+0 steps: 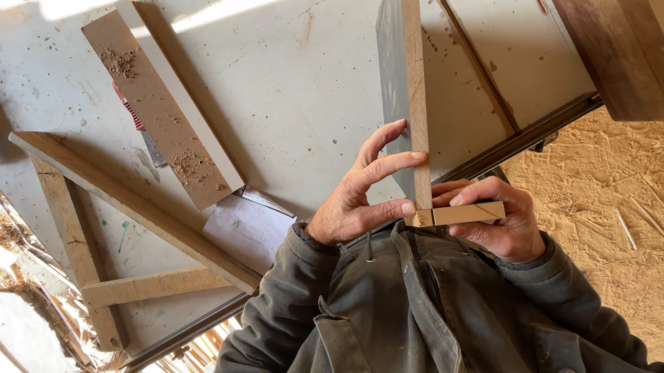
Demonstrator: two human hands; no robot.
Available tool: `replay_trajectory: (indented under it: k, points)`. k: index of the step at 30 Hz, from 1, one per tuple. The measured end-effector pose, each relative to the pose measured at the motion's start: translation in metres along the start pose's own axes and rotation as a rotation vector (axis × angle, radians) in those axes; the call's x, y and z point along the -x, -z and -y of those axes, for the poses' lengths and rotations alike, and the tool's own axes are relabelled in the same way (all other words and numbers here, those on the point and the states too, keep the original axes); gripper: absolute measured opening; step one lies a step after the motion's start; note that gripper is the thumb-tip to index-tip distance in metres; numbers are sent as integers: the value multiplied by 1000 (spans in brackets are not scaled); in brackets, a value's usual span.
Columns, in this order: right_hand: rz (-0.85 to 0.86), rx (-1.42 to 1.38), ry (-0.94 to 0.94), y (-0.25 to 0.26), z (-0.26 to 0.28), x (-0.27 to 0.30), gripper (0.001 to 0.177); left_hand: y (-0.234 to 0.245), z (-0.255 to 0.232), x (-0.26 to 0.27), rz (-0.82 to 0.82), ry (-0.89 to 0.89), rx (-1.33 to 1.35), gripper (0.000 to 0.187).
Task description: The person adjusts the camera, then picks up a dark rectangular board and places it on a workbench. They use a sanding block to sand the surface of the board, then flip it over to sand the edges and the other side. The person also handles a smaller piece of wood and a metal bar during the process.
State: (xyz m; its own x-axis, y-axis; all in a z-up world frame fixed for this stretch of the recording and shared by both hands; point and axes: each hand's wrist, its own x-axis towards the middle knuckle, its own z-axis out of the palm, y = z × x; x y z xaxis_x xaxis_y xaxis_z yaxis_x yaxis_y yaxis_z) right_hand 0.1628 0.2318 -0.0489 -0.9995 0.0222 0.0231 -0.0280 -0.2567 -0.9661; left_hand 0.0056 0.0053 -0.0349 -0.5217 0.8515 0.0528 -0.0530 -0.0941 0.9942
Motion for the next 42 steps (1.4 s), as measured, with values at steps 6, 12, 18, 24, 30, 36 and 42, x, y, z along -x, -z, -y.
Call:
replay_trajectory:
  k: [6, 12, 18, 24, 30, 36, 42]
  points:
    - [-41, 13, -11, 2, -6, 5, 32, 0, -1, -1, 0, 2, 4, 58]
    - [-9, 17, 47, -1, -1, 0, 30, -1, -4, -1, -4, 14, 27, 58]
    - [-14, -3, 36, 2, -5, 2, 32, -2, -3, -1, -2, 21, 37, 58]
    - [-32, -18, 13, 3, -8, 5, 32, -3, -3, -1, -4, 15, 42, 58]
    - [-25, -21, 21, 2, -5, 4, 31, -2, -1, -1, 1, -6, 32, 58]
    - [-31, -15, 9, 4, -8, 6, 31, 0, -2, -1, 16, -18, 18, 57]
    - [-27, 41, 34, 7, -10, 6, 31, 0, -2, -1, 24, -18, 7, 58]
